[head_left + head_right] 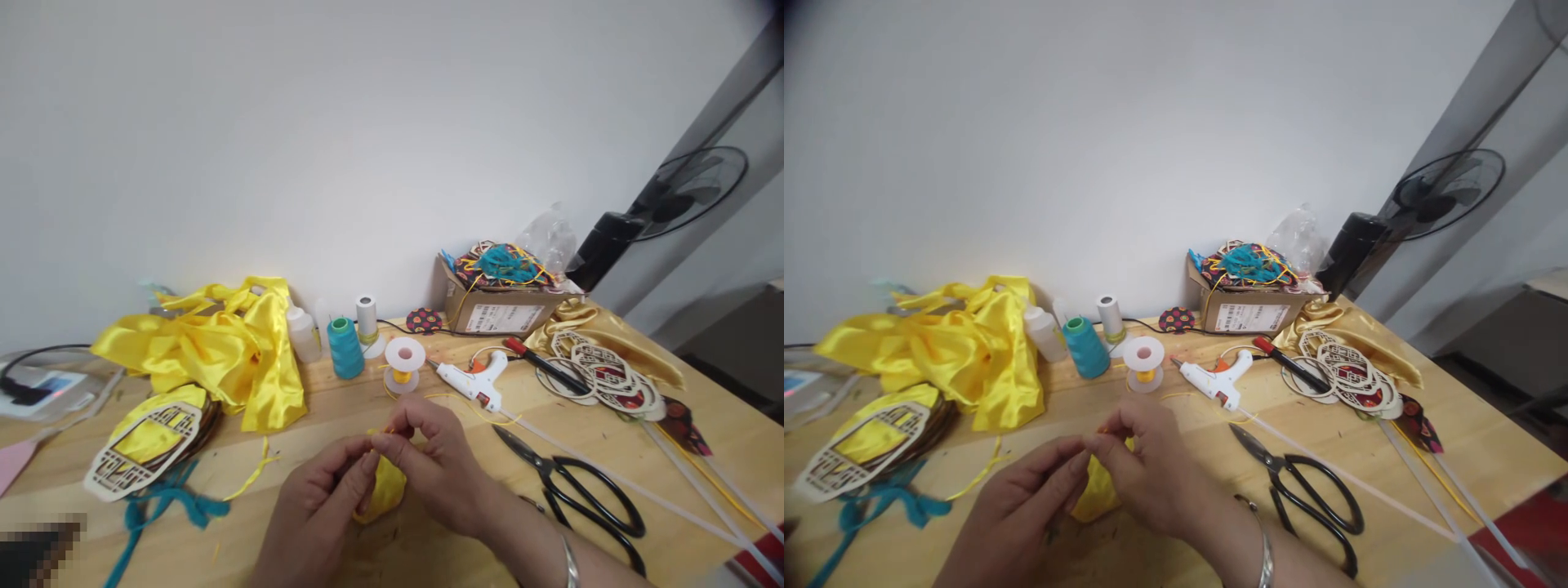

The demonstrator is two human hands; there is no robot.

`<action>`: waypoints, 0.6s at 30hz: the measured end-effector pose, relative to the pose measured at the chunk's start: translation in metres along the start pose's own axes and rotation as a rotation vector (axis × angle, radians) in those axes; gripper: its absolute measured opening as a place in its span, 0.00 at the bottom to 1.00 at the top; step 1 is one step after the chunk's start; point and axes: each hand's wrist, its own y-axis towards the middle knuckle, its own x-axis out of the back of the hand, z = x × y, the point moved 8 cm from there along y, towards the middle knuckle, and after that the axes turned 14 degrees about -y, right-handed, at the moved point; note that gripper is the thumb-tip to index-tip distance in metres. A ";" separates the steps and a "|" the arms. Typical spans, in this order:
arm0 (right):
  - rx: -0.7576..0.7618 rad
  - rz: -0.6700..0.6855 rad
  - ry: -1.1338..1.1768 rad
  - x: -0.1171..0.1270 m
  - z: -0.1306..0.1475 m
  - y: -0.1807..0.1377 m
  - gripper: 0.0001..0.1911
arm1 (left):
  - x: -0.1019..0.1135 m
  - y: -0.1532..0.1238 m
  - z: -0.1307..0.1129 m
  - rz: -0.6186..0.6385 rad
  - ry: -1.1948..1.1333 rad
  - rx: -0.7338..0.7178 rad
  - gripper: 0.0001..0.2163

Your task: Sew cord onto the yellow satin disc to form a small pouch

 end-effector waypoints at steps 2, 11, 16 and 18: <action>-0.014 -0.001 -0.009 0.000 -0.001 0.000 0.08 | -0.002 0.001 0.002 0.019 -0.020 0.011 0.09; -0.009 -0.040 -0.009 0.002 -0.003 0.002 0.08 | -0.002 0.000 0.001 0.049 0.044 0.016 0.13; 0.053 -0.050 -0.175 0.011 0.004 0.010 0.08 | 0.006 0.002 -0.001 -0.026 -0.040 -0.031 0.13; 0.036 -0.079 -0.377 0.029 0.004 0.014 0.06 | 0.011 0.002 0.000 -0.071 -0.096 -0.040 0.13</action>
